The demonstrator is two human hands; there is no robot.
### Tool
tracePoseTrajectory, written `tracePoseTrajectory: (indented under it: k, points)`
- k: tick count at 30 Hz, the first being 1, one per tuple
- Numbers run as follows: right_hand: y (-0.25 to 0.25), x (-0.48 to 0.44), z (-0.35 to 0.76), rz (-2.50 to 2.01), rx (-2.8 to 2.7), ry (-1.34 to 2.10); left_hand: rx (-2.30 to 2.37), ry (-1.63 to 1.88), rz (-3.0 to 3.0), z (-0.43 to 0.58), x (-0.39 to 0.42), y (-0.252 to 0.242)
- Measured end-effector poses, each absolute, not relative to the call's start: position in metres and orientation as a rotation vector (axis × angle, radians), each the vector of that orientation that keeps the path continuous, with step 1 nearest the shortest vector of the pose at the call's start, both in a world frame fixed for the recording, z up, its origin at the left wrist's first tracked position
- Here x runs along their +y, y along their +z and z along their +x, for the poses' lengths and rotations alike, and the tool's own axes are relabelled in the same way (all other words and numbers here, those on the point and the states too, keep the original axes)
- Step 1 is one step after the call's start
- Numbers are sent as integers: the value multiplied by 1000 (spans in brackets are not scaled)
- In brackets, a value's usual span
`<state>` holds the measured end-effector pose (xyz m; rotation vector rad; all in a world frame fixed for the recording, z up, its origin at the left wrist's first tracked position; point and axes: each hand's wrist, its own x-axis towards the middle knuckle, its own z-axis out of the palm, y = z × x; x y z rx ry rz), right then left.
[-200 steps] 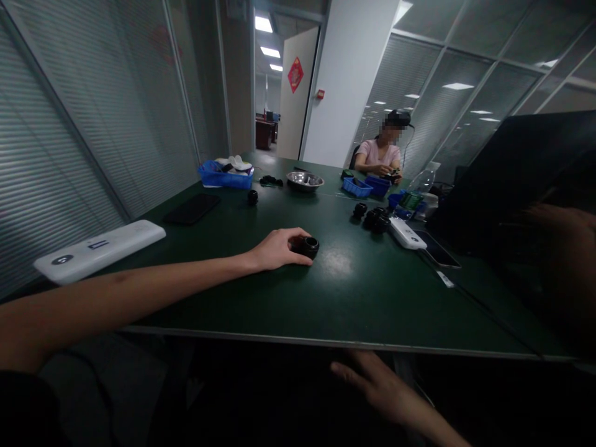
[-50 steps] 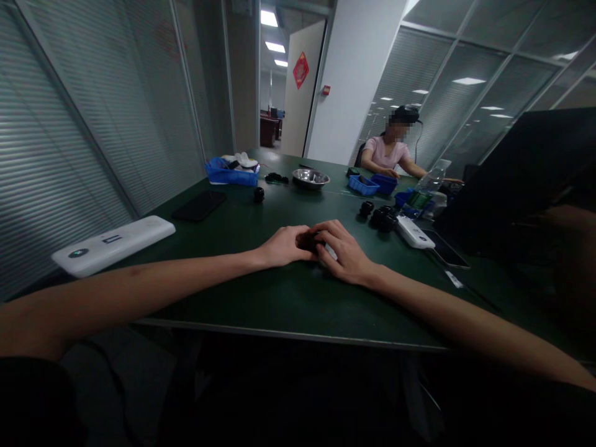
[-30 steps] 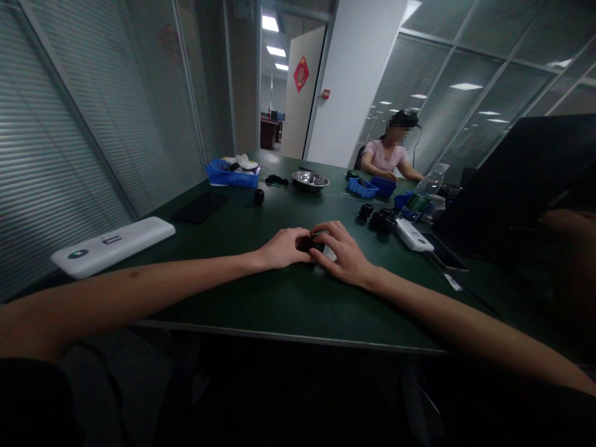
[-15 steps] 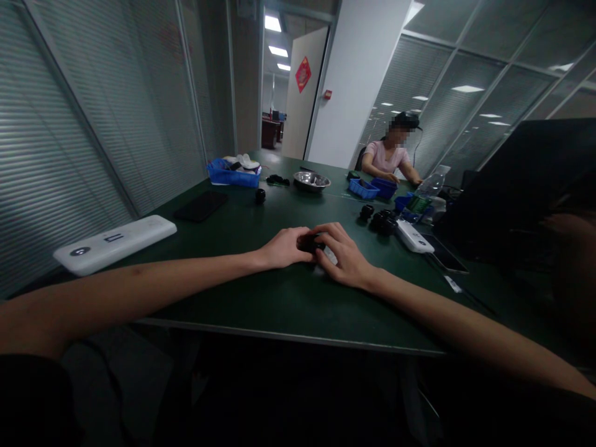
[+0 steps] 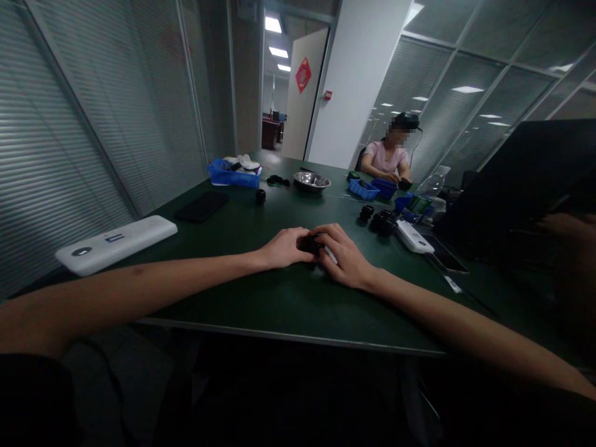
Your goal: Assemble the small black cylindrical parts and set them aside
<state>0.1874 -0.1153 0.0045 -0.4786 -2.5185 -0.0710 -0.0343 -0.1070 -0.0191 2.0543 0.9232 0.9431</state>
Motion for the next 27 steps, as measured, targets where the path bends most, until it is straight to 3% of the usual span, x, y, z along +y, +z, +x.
tracePoseTrajectory:
  k: [27]
  points:
    - [4, -115, 188, -460, -2507, -16, 969, 933, 2074, -34, -111, -14]
